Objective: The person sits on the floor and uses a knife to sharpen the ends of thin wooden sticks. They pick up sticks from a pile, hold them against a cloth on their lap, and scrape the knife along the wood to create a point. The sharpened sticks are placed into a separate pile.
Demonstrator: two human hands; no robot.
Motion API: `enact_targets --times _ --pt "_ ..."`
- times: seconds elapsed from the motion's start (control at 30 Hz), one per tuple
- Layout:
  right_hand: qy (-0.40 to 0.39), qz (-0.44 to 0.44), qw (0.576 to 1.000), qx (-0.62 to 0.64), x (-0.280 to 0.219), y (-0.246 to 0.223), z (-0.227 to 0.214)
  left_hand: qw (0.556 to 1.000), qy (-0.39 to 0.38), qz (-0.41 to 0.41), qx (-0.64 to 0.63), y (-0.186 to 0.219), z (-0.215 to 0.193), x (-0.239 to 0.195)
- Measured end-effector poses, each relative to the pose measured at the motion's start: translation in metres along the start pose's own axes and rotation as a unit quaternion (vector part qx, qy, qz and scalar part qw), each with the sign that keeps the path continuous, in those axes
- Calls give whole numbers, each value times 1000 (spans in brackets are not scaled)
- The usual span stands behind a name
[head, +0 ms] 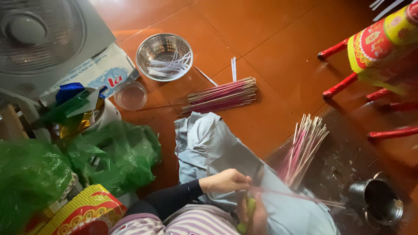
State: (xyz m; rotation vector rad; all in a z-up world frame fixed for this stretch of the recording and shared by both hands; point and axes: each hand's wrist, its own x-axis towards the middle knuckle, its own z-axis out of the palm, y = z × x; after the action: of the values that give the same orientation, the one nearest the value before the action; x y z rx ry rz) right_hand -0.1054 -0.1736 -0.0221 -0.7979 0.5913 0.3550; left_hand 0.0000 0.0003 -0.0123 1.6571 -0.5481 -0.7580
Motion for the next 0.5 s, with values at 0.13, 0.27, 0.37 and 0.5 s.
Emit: enact_targets --times 0.13,0.27,0.37,0.5 --pt "-33 -20 999 -13 -6 -3 11 999 15 27 18 -6 1 1" --pt "-7 3 1000 -2 -9 -5 15 999 16 42 -2 -13 2 4" --pt "-8 23 1000 8 -4 1 3 1000 3 14 24 -16 2 2" --pt "-66 20 997 41 7 16 -26 1000 -4 13 20 -14 -2 -2"
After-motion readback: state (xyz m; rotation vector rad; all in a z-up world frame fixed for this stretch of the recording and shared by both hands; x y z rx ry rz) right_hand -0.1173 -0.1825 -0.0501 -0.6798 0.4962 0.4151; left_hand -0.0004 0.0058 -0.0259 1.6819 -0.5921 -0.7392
